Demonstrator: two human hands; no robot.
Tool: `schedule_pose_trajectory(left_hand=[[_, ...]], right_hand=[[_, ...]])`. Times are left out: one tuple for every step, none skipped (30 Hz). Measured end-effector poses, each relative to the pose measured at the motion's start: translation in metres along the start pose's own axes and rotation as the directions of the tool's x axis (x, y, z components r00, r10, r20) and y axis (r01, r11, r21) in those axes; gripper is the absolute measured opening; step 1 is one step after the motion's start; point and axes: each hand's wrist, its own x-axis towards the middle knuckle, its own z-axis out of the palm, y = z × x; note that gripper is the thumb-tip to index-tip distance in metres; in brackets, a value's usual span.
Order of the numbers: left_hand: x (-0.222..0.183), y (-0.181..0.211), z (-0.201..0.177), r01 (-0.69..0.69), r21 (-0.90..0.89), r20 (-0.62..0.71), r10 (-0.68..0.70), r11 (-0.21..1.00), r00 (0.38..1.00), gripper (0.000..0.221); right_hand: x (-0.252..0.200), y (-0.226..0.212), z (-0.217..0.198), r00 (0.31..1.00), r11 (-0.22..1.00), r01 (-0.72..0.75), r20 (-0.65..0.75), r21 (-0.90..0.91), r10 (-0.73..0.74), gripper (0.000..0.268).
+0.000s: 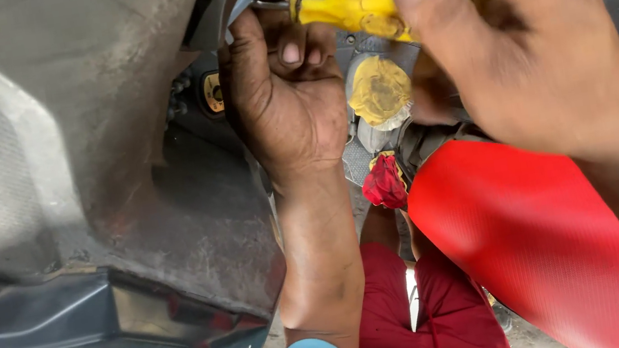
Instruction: Repairing a motorcycle by removing front panels and installing side mirrors using a screwdriver
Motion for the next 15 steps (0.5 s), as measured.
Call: schedule_pose_trajectory(left_hand=[[0.003, -0.002, 0.0, 0.004, -0.004, 0.0, -0.004, 1.0, 1.0, 0.021], [0.007, -0.004, 0.0, -0.001, -0.032, 0.02, 0.001, 1.0, 1.0, 0.016], [0.007, -0.006, 0.0, -0.005, -0.059, 0.034, 0.007, 0.998, 0.999, 0.013], [0.006, -0.008, -0.006, 0.0, -0.062, 0.028, 0.002, 0.998, 1.0, 0.013], [0.005, -0.009, -0.011, 0.008, -0.075, 0.027, -0.006, 0.997, 1.0, 0.017], [0.003, -0.011, -0.015, 0.017, -0.087, 0.026, -0.015, 0.996, 1.0, 0.021], [0.004, -0.012, -0.012, 0.018, -0.083, 0.021, -0.016, 0.996, 1.0, 0.021], [0.004, -0.014, -0.008, -0.018, -0.045, 0.004, 0.018, 0.999, 1.0, 0.017], [0.002, -0.018, -0.005, -0.047, -0.013, -0.008, 0.047, 0.999, 0.999, 0.014], [0.0, -0.021, -0.008, -0.041, -0.013, -0.01, 0.041, 0.999, 0.999, 0.014], [0.0, -0.025, -0.011, -0.035, -0.013, -0.116, 0.033, 0.999, 0.993, 0.014], [0.0, -0.027, -0.015, -0.029, -0.011, -0.221, 0.026, 1.0, 0.975, 0.014], [-0.002, -0.027, -0.015, -0.025, -0.014, -0.225, 0.021, 1.0, 0.974, 0.014], [-0.004, -0.026, -0.013, -0.031, 0.034, -0.252, 0.038, 0.999, 0.967, 0.018], [-0.004, -0.024, -0.011, -0.042, 0.084, -0.272, 0.063, 0.996, 0.96, 0.023]], right_hand=[[-0.001, 0.013, -0.002, 1.0, 1.0, -0.003, -0.003, -0.003, 0.003, 0.034], [-0.002, 0.026, -0.004, 0.936, 0.889, 0.334, -0.004, -0.314, -0.352, 0.026], [-0.005, 0.04, -0.006, 0.761, 0.585, 0.584, 0.128, -0.562, -0.637, 0.03], [-0.009, 0.04, -0.002, 0.766, 0.588, 0.58, 0.13, -0.563, -0.63, 0.03], [-0.012, 0.04, 0.002, 0.82, 0.542, 0.456, 0.097, -0.706, -0.564, 0.035], [-0.016, 0.039, 0.006, 0.865, 0.469, 0.318, 0.049, -0.824, -0.5, 0.049], [-0.011, 0.029, -0.002, 0.866, 0.474, 0.319, 0.049, -0.821, -0.497, 0.049], [-0.006, 0.019, -0.01, 0.976, 0.806, 0.186, 0.014, -0.561, -0.216, 0.038], [-0.003, 0.009, -0.018, 0.993, 0.973, -0.052, 0.095, -0.226, 0.076, 0.046], [-0.011, 0.021, -0.019, 0.992, 0.972, -0.059, 0.092, -0.225, 0.082, 0.046], [-0.016, 0.034, -0.018, 0.975, 0.903, 0.216, 0.123, -0.372, -0.183, 0.028], [-0.02, 0.045, -0.018, 0.884, 0.739, 0.464, 0.203, -0.488, -0.421, 0.063], [-0.025, 0.045, -0.01, 0.886, 0.74, 0.46, 0.205, -0.49, -0.416, 0.063], [-0.031, 0.044, -0.003, 0.92, 0.787, 0.371, 0.08, -0.494, -0.383, 0.043], [-0.033, 0.042, 0.004, 0.935, 0.826, 0.287, -0.045, -0.485, -0.352, 0.03]])
